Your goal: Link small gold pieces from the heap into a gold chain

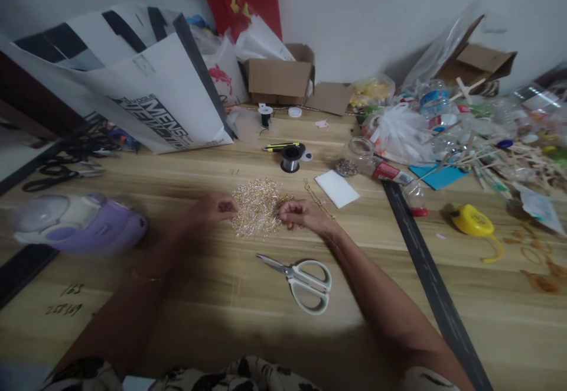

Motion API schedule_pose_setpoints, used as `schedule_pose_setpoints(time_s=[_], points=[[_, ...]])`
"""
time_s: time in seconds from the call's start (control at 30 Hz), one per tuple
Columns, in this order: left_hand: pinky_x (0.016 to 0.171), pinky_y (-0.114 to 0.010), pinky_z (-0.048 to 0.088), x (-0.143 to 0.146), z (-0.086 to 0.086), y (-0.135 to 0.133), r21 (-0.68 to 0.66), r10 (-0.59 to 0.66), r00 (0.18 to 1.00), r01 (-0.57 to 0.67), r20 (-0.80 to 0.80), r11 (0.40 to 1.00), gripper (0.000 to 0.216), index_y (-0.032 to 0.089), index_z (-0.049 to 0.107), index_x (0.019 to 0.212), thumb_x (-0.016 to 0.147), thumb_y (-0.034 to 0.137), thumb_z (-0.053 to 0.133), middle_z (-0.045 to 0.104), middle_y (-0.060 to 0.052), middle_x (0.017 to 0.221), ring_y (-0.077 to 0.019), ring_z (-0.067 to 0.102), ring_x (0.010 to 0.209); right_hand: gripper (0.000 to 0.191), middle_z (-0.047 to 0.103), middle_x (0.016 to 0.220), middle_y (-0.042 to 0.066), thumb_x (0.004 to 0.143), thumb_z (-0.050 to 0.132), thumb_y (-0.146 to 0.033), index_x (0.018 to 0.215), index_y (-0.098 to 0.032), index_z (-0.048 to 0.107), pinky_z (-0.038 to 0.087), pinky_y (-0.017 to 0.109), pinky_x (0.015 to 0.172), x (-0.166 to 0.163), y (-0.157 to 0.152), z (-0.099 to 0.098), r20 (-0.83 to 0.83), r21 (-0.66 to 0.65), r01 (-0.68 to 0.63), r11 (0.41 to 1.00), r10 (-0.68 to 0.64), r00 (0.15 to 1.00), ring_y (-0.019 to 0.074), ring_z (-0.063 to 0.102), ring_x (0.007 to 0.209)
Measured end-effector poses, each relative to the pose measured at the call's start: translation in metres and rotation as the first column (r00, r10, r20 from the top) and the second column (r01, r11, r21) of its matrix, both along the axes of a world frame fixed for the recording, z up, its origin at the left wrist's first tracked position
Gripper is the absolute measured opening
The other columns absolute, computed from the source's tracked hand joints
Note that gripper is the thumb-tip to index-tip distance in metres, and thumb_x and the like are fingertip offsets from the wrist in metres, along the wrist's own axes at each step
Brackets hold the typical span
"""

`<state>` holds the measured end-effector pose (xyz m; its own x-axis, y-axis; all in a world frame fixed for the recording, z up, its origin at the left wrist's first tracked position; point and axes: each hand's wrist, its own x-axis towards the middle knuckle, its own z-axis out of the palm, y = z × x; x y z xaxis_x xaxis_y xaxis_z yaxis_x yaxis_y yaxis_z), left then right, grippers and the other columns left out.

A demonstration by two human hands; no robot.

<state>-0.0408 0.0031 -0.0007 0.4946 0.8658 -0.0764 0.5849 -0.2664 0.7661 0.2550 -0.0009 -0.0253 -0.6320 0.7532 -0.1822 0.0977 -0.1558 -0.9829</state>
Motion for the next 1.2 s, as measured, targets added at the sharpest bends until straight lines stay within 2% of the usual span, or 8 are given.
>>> schedule_pose_setpoints(time_s=[0.37,0.5,0.67,0.9,1.2], points=[[0.060,-0.022,0.045,-0.009,-0.015,0.005,-0.014,0.023,0.999,-0.023,0.026,1.000,0.017,0.013,0.065,0.078,0.067,0.024,0.057,0.064,-0.002,0.068,-0.0115,0.056,0.062,0.029,0.056,0.063,-0.001,0.073,0.070,-0.040,0.080,-0.014,0.059,0.047,0.020,0.050,0.000,0.000,-0.002,0.021,-0.027,0.038,0.999,-0.037,0.999,0.0086,0.054,0.055],[0.059,-0.021,0.044,-0.008,-0.010,0.005,-0.052,0.046,0.998,-0.044,0.036,0.998,0.017,0.013,0.065,0.077,0.065,0.023,0.057,0.064,-0.002,0.067,-0.0123,0.058,0.062,0.028,0.057,0.063,-0.001,0.072,0.071,-0.041,0.079,-0.015,0.060,0.046,0.021,0.050,0.001,0.000,-0.003,0.023,-0.029,0.041,0.999,-0.040,0.999,0.0089,0.054,0.055],[0.061,-0.022,0.045,-0.007,-0.002,0.002,-0.040,0.076,0.997,-0.076,-0.005,0.996,0.017,0.014,0.064,0.078,0.066,0.024,0.057,0.066,-0.002,0.067,-0.0139,0.061,0.064,0.028,0.057,0.063,-0.002,0.074,0.070,-0.040,0.079,-0.016,0.059,0.046,0.021,0.050,0.001,-0.001,-0.003,0.029,-0.021,0.041,0.999,-0.040,0.999,0.0087,0.054,0.054],[0.058,-0.021,0.043,-0.011,0.001,0.003,0.043,0.105,0.993,-0.102,-0.059,0.994,0.016,0.014,0.066,0.079,0.069,0.025,0.058,0.067,-0.002,0.067,-0.0128,0.059,0.061,0.028,0.057,0.062,-0.002,0.074,0.070,-0.041,0.078,-0.016,0.059,0.045,0.020,0.049,0.000,0.000,-0.001,0.044,-0.017,0.039,0.999,-0.038,0.998,0.0081,0.054,0.053],[0.066,-0.024,0.043,-0.016,0.002,0.005,0.099,0.113,0.992,-0.107,-0.063,0.989,0.019,0.016,0.068,0.080,0.075,0.027,0.053,0.069,-0.002,0.078,-0.0148,0.059,0.070,0.027,0.057,0.061,-0.002,0.076,0.068,-0.040,0.079,-0.015,0.058,0.046,0.019,0.049,0.001,0.001,-0.003,0.041,-0.011,0.022,1.000,-0.021,0.999,0.0083,0.056,0.053]])
